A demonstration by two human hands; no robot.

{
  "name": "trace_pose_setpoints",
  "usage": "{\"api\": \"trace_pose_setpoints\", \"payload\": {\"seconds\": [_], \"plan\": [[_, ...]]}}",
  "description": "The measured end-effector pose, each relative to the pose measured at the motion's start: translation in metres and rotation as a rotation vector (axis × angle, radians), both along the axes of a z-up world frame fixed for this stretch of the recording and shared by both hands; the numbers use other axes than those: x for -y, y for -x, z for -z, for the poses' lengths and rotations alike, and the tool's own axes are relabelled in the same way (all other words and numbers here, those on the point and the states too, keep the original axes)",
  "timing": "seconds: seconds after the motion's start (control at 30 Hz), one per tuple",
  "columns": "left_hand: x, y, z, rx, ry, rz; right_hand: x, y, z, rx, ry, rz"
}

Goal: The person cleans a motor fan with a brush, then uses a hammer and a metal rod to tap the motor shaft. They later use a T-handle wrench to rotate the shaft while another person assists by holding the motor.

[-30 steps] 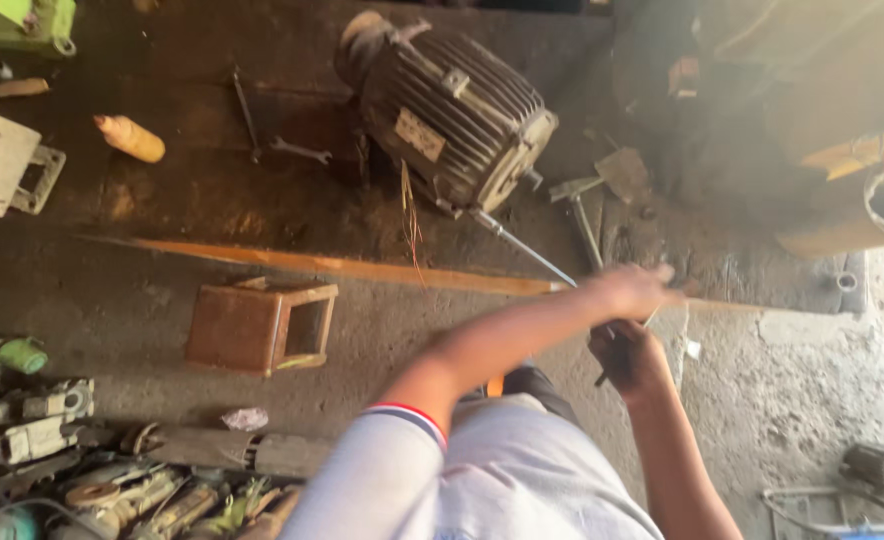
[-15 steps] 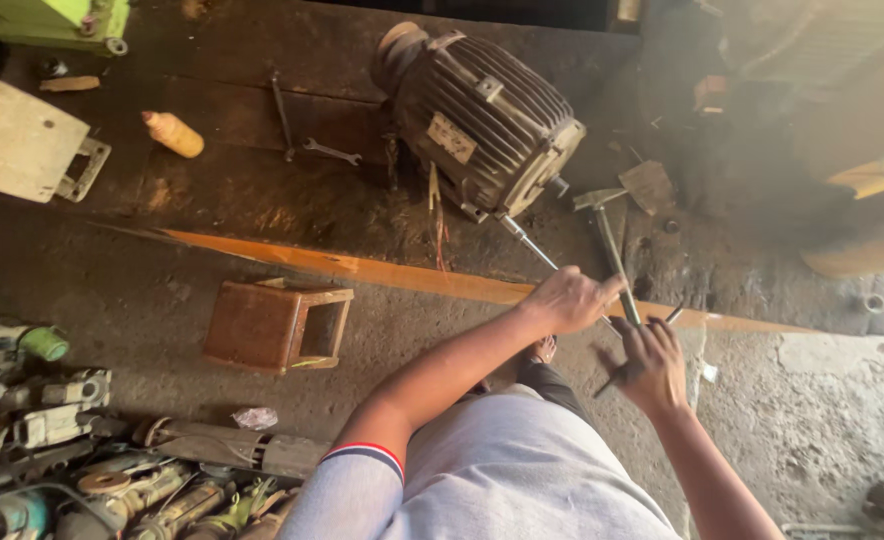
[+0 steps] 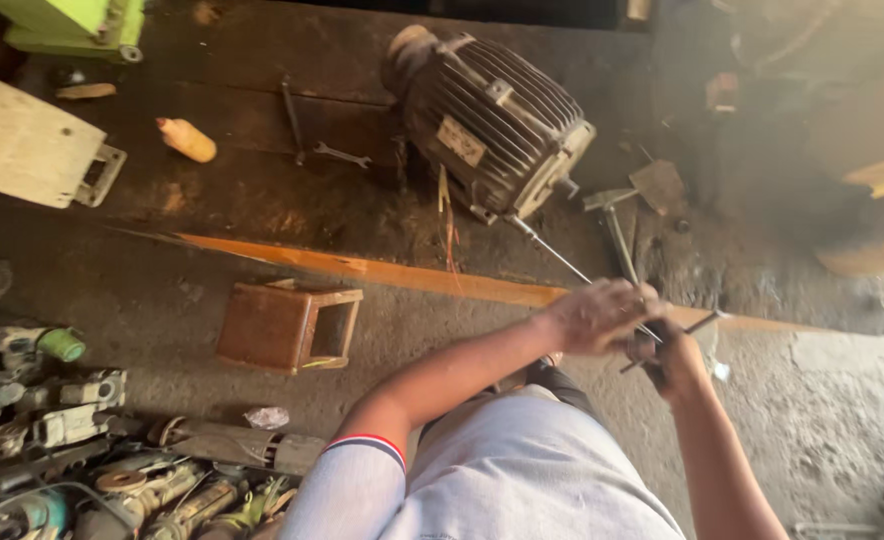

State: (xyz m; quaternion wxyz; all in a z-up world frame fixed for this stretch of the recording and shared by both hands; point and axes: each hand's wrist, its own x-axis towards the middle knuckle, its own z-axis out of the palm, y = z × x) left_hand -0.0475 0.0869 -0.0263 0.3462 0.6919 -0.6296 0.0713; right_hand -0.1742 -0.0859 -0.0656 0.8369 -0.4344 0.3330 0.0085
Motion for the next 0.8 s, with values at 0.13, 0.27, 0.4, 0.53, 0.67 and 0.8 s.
{"api": "trace_pose_setpoints", "payload": {"seconds": [0.13, 0.27, 0.4, 0.53, 0.67, 0.8], "plan": [[0.007, -0.031, 0.019, -0.055, -0.133, -0.002, -0.038, 0.008, -0.055, 0.064, 0.796, 0.153], [0.007, -0.041, 0.035, 0.041, -0.061, -0.018, -0.045, 0.026, -0.097, -0.301, 1.911, -0.408], [0.004, -0.036, 0.031, -0.055, -0.064, 0.012, -0.038, 0.030, -0.101, 0.343, 2.575, -0.398], [-0.004, -0.034, 0.021, -0.035, -0.154, -0.003, -0.022, 0.014, -0.080, 0.517, 2.662, -0.555], [-0.008, -0.034, 0.024, 0.000, -0.013, -0.051, 0.002, -0.003, -0.053, 0.454, 2.539, -0.725], [-0.006, -0.034, 0.042, -0.001, -0.019, -0.025, -0.009, -0.004, -0.020, 0.345, 2.026, -0.410]]}}
